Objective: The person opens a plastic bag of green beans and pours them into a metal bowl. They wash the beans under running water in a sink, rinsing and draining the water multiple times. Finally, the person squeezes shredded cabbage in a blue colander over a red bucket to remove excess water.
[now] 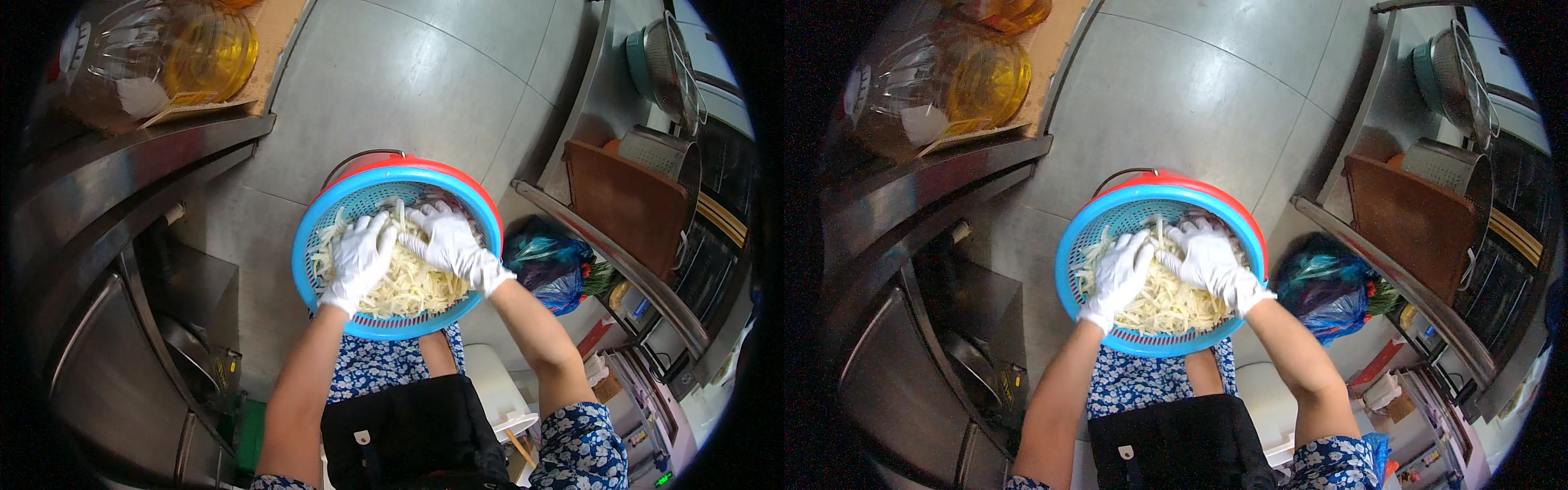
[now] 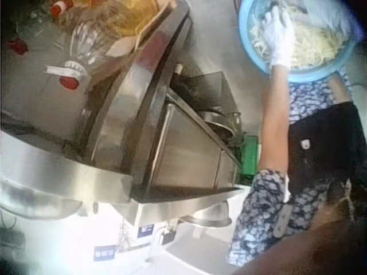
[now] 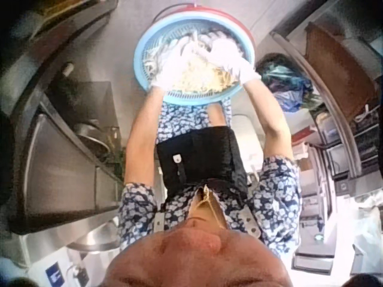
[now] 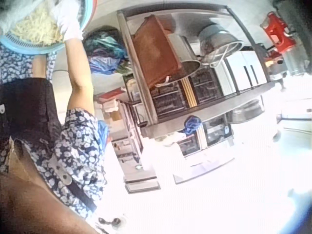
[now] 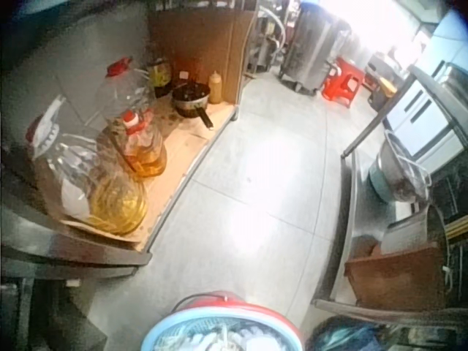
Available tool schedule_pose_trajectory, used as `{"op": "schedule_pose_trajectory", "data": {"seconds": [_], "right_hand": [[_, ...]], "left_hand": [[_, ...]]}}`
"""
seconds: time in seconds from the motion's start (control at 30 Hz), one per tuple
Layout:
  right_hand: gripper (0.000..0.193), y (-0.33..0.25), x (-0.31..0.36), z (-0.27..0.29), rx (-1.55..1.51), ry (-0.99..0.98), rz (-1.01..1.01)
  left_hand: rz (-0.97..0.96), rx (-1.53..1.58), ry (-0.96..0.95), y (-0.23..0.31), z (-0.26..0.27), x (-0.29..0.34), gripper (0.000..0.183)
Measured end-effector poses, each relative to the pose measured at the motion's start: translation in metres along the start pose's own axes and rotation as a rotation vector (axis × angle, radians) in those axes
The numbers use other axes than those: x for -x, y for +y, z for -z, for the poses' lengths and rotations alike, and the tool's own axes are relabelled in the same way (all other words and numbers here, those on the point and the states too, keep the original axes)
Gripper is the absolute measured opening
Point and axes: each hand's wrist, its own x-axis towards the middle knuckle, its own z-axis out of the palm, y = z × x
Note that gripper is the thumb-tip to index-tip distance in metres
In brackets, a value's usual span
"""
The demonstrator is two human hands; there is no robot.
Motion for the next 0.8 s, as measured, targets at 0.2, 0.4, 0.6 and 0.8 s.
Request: {"op": "schedule_pose_trajectory", "data": {"seconds": [0.2, 0.4, 0.6, 0.8], "right_hand": [[0.050, -0.018, 0.050, -0.027, 0.086, 0.296, -0.003], [0.046, -0.014, 0.040, -0.055, 0.053, 0.464, -0.044], [0.040, -0.006, 0.025, -0.060, 0.057, 0.465, -0.036], [0.030, -0.005, 0.010, -0.056, 0.082, 0.452, -0.036]], "left_hand": [[-0.036, -0.178, 0.207, 0.023, -0.026, 0.042, 0.049], [-0.018, -0.229, 0.330, 0.009, -0.047, 0.024, 0.036], [-0.030, -0.221, 0.316, -0.003, -0.051, 0.012, 0.036], [-0.009, -0.258, 0.329, -0.010, -0.054, 0.003, 0.032]]}}
